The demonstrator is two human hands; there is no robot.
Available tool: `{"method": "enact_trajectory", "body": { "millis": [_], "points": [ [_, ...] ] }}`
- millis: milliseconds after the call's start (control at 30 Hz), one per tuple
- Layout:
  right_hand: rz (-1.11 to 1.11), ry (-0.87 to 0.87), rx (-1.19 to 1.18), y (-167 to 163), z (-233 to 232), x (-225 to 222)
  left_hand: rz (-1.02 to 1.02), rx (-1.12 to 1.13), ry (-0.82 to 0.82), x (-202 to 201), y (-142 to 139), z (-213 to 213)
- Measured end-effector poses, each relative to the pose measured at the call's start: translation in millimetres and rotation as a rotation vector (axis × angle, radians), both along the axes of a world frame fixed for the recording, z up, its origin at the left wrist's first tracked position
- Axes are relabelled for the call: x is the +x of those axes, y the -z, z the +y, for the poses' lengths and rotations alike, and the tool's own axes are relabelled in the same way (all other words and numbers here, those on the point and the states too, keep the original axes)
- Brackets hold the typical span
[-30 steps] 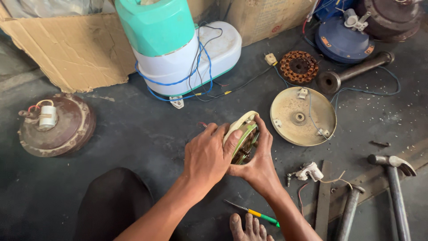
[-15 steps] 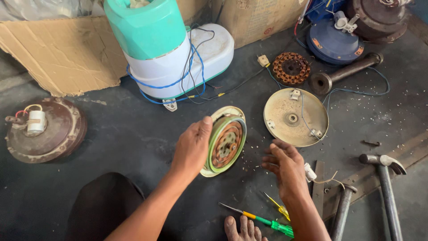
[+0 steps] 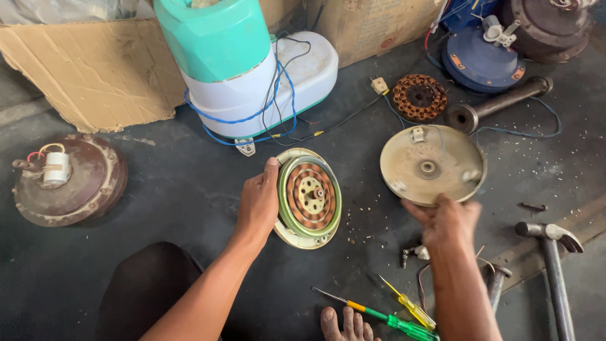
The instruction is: The person assembles an electric fan motor on the floor. They hold the copper-wound rotor, use a screwdriver on it, fit the rotor into the stator housing, align the housing covers, and press and turn the assembled motor housing while securing it together.
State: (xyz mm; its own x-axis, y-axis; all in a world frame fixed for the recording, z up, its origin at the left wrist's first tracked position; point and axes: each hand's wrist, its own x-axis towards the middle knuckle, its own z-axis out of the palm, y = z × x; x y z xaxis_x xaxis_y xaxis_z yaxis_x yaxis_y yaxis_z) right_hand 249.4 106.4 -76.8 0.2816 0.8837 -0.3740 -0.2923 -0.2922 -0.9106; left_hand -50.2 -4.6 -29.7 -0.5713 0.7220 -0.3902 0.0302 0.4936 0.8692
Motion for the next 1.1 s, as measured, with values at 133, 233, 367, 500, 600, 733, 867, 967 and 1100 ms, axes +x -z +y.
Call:
{"method": "enact_trajectory", "body": {
  "millis": [133, 233, 367, 500, 600, 733, 867, 967, 1100],
  "points": [
    [-0.379, -0.029, 0.280, -38, -15, -2, -0.023, 0.043, -0.055, 1, 4, -1],
    [-0.776, -0.057, 0.422, -59, -27, 0, -0.079, 0.093, -0.067, 3, 7, 0],
    [-1.108, -0.133, 0.607, -65, -36, 0, -0.107, 0.082, -0.082, 2, 7, -1],
    [-1.283, -0.216, 0.600, -62, -34, 4, -0.127, 0.117, -0.077, 3, 5, 0],
    [-1.333, -0.272, 0.516, -59, -31, 8, -0.131, 0.087, -0.092, 3, 4, 1],
    [-1.415, -0.266, 0.469, -59, -29, 10, -0.130, 0.073, -0.095, 4, 3, 1],
    [-0.900, -0.088, 0.324, -65, -24, 11, -0.367, 0.115, -0.156, 5, 5, 2],
    [-0.604, 0.014, 0.417, -64, -26, 17, -0.361, 0.106, -0.152, 4, 7, 3],
    [-0.788, 0.072, 0.504, -49, -26, 36, -0.327, 0.127, -0.138, 5, 9, 2]
  ]
}}
